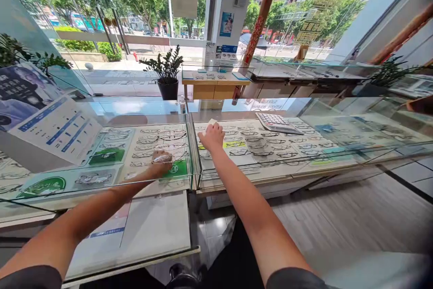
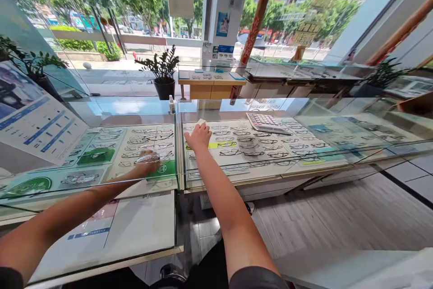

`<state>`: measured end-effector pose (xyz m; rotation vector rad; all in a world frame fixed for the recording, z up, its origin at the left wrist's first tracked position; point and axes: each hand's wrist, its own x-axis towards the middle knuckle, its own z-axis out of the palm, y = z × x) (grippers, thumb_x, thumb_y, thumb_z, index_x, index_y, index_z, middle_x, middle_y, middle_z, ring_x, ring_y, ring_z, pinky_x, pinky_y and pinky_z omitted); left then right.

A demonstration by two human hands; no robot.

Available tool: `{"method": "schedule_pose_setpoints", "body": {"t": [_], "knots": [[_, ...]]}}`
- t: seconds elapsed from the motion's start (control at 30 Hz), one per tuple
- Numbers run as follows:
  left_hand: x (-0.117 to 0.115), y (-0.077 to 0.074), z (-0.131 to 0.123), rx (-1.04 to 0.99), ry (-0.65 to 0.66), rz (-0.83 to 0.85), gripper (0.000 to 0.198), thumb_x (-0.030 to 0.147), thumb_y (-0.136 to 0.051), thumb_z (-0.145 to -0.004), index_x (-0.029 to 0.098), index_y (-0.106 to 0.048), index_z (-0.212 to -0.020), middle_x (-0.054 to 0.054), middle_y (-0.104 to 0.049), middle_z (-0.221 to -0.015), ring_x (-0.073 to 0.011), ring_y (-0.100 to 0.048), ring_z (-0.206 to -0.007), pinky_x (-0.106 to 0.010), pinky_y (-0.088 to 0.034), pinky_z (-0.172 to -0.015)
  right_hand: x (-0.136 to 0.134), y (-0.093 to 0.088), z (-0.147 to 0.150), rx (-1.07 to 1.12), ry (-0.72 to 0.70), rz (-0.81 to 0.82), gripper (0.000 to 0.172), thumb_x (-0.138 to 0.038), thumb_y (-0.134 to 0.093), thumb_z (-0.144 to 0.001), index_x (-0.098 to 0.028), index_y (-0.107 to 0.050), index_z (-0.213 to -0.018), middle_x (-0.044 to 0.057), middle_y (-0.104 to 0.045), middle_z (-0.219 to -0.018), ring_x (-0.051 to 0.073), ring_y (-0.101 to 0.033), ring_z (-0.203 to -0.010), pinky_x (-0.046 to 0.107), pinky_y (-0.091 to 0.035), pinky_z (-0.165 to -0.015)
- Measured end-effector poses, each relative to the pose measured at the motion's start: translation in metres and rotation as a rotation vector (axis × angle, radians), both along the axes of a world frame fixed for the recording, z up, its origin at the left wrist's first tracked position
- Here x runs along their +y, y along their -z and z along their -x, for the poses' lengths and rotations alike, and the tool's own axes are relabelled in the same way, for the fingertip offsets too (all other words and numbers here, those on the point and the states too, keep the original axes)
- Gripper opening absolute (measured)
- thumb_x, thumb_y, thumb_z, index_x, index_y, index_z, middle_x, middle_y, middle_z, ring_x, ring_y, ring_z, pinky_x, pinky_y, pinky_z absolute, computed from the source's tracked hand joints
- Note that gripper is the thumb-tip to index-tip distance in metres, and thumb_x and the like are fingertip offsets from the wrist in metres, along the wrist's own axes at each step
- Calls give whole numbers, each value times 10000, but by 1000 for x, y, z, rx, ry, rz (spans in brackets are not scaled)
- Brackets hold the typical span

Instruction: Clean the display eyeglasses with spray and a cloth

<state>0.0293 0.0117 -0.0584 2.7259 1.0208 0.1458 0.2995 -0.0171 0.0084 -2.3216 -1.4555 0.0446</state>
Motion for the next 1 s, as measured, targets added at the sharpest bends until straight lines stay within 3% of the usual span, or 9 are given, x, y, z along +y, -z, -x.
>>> {"method": "schedule_pose_setpoints", "body": {"t": [0.13, 0.23, 0.37, 0.47, 0.57, 0.67, 0.8, 0.9, 1.0], "knots": [[-41, -2, 24, 71, -111, -54, 69, 212, -739, -855, 228, -704, -913, -123, -798, -1038, -379, -683, -1128, -563, -463, -1033, 2, 2, 0, -13, -10, 2, 475, -526, -573, -1026, -148, -647, -1305, 265, -587, -1534, 425, -520, -1411, 553, -423, -1177], [-74, -17, 38, 82, -66, -59, 68, 247, -714, -853, 240, -666, -902, -132, -813, -1079, -398, -653, -1190, -547, -415, -1031, 1, 4, -1, -31, -14, 6, 495, -515, -564, -1037, -133, -637, -1342, 283, -576, -1558, 435, -517, -1431, 557, -418, -1181], [-126, -38, 51, 144, -44, 118, 121, 214, -718, -803, 243, -618, -865, -100, -817, -1024, -378, -674, -1140, -520, -411, -988, -1, 6, -1, -39, -25, -13, 494, -498, -563, -1037, -131, -645, -1357, 280, -585, -1558, 441, -527, -1431, 551, -428, -1173], [-162, -61, 54, 122, -1, 191, 160, 182, -734, -763, 235, -597, -826, -72, -811, -989, -350, -673, -1124, -506, -387, -984, -2, 7, -1, -41, -30, -17, 501, -489, -558, -1036, -116, -650, -1358, 272, -596, -1546, 437, -534, -1427, 543, -433, -1173], [-180, -98, 52, 38, 48, 216, 139, 173, -733, -777, 237, -626, -840, -39, -797, -964, -304, -665, -1080, -473, -374, -967, -2, 7, -2, -46, -34, -19, 491, -491, -553, -1041, -122, -649, -1350, 275, -593, -1549, 436, -531, -1426, 544, -432, -1166], [-170, -143, 45, -46, 109, 83, 90, 189, -709, -835, 242, -643, -865, -24, -785, -921, -287, -635, -1032, -476, -347, -974, -2, 8, -3, -44, -35, -16, 474, -501, -544, -1047, -129, -648, -1322, 272, -588, -1543, 428, -522, -1424, 541, -422, -1164], [-119, -184, 28, -142, 118, -214, 63, 213, -680, -878, 232, -622, -861, -37, -783, -930, -298, -614, -1043, -485, -323, -987, -3, 7, -4, -32, -43, 7, 440, -493, -516, -1054, -140, -640, -1286, 268, -577, -1530, 423, -513, -1408, 539, -414, -1156], [-63, -194, 11, -155, 34, -294, 58, 226, -691, -869, 223, -633, -865, -57, -789, -954, -308, -608, -1049, -474, -326, -953, -3, 6, -4, -36, -47, 4, 435, -483, -507, -1052, -137, -634, -1284, 275, -572, -1531, 434, -515, -1396, 549, -415, -1151], [-2, -191, -10, -137, -48, -297, 55, 261, -714, -863, 216, -687, -882, -75, -759, -888, -334, -612, -1068, -483, -333, -967, -3, 6, -4, -36, -43, -9, 450, -481, -515, -1040, -130, -629, -1298, 284, -572, -1534, 448, -516, -1396, 562, -419, -1146]]}}
